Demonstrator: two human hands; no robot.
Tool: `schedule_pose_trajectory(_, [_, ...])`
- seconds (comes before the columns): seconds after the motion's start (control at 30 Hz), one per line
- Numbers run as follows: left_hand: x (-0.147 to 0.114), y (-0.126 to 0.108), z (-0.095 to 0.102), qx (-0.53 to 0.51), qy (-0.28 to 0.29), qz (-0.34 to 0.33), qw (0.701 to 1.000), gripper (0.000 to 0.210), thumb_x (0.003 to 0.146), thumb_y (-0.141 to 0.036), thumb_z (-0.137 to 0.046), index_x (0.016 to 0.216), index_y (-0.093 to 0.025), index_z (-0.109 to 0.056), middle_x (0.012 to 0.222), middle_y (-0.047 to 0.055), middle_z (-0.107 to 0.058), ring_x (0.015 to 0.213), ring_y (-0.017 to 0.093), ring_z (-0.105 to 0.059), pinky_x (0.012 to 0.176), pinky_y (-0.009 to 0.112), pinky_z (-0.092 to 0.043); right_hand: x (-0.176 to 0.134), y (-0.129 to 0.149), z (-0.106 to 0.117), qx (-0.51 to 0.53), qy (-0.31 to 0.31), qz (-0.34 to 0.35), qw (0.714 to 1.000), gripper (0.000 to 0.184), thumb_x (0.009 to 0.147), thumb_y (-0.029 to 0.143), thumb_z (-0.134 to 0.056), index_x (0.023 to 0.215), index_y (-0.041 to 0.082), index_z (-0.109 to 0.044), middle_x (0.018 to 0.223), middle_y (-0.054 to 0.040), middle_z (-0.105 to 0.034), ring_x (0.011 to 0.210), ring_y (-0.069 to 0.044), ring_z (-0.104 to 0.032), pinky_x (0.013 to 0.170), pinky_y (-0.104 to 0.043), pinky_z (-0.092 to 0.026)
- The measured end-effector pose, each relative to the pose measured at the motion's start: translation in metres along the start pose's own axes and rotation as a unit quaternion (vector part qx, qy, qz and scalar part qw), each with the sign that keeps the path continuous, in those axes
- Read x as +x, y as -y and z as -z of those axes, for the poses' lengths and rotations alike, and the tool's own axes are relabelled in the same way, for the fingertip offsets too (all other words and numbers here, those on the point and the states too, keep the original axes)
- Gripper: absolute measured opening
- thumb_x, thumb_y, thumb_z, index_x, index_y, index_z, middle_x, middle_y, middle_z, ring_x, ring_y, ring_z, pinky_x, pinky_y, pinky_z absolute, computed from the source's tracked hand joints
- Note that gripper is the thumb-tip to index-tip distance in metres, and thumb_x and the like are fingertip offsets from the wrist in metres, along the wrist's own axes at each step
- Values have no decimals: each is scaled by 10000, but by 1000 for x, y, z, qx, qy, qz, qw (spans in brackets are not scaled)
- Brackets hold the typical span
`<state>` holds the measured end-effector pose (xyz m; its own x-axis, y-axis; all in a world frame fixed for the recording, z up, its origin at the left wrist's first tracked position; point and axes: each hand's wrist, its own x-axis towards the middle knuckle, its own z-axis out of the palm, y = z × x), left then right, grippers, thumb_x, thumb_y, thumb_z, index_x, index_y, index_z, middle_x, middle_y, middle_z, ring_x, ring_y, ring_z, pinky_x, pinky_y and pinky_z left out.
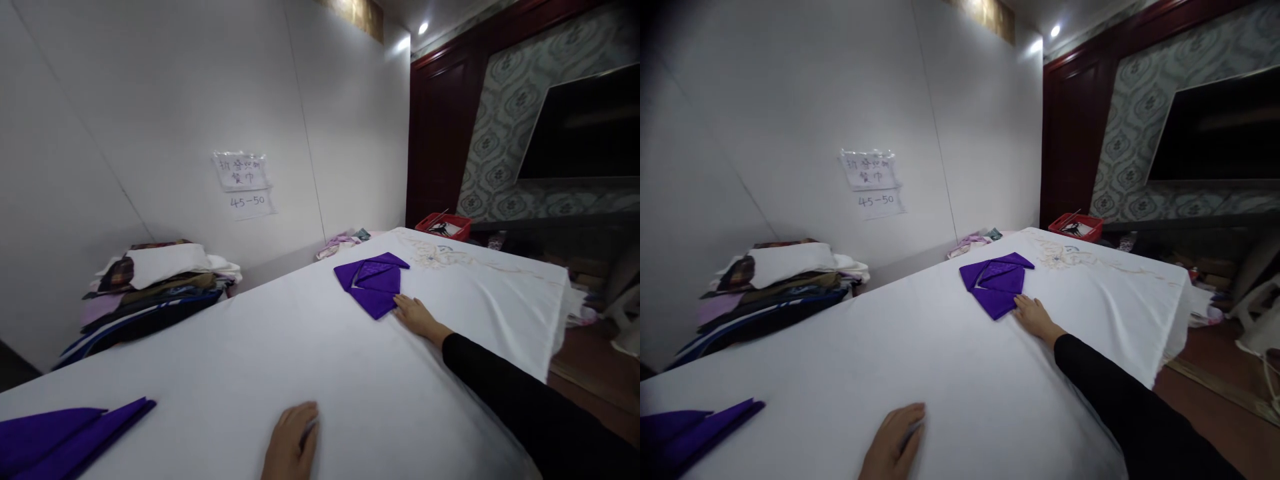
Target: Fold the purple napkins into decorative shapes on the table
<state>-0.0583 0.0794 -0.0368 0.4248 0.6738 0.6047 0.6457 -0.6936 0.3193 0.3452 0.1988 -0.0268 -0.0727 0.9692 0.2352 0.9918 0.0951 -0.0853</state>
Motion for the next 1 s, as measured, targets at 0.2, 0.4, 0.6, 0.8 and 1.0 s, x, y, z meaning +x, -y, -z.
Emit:
schedule_pose_trajectory(0.2, [0, -2, 1, 1, 9, 15, 1000, 178, 804, -304, -514, 927, -234, -622, 922, 39, -685, 854, 159, -634, 751, 275, -556, -1, -3, -3, -18, -14, -3, 1000, 496, 883, 408, -325, 1304, 159, -407, 1380, -138, -342, 1274, -288, -264, 974, -478, -256])
schedule_pose_trajectory(0.4, [-1, -4, 1, -2, 4, 23, 1000, 189, 799, -311, -522, 940, -234, -622, 925, 39, -684, 857, 162, -632, 753, 287, -558, -1, -12, -3, 0, -23, 17, 1000, 510, 873, 445, -330, 1281, 162, -444, 1306, -134, -445, 1187, -259, -404, 950, -426, -320])
schedule_pose_trajectory(0.6, [-1, -5, 1, -11, 13, 38, 999, 184, 807, -308, -512, 930, -231, -625, 933, 49, -680, 864, 169, -627, 759, 304, -556, -5, -14, -4, 12, -48, 45, 998, 477, 867, 429, -347, 1247, 181, -493, 1246, -121, -509, 1120, -243, -474, 936, -383, -352])
schedule_pose_trajectory(0.8, [-1, -7, 1, -19, 9, 41, 999, 186, 807, -307, -514, 933, -225, -624, 927, 49, -680, 867, 167, -626, 763, 305, -555, -6, -13, -2, 5, -20, 33, 999, 474, 864, 414, -358, 1267, 188, -465, 1272, -122, -485, 1159, -247, -435, 953, -417, -312])
schedule_pose_trajectory(1.0, [-1, -8, 1, -13, 7, 50, 999, 184, 810, -311, -509, 930, -235, -626, 927, 48, -680, 859, 172, -628, 748, 310, -558, 1, 6, 7, -4, -43, 41, 998, 490, 859, 424, -373, 1289, 194, -428, 1341, -129, -402, 1243, -275, -321, 986, -491, -219])
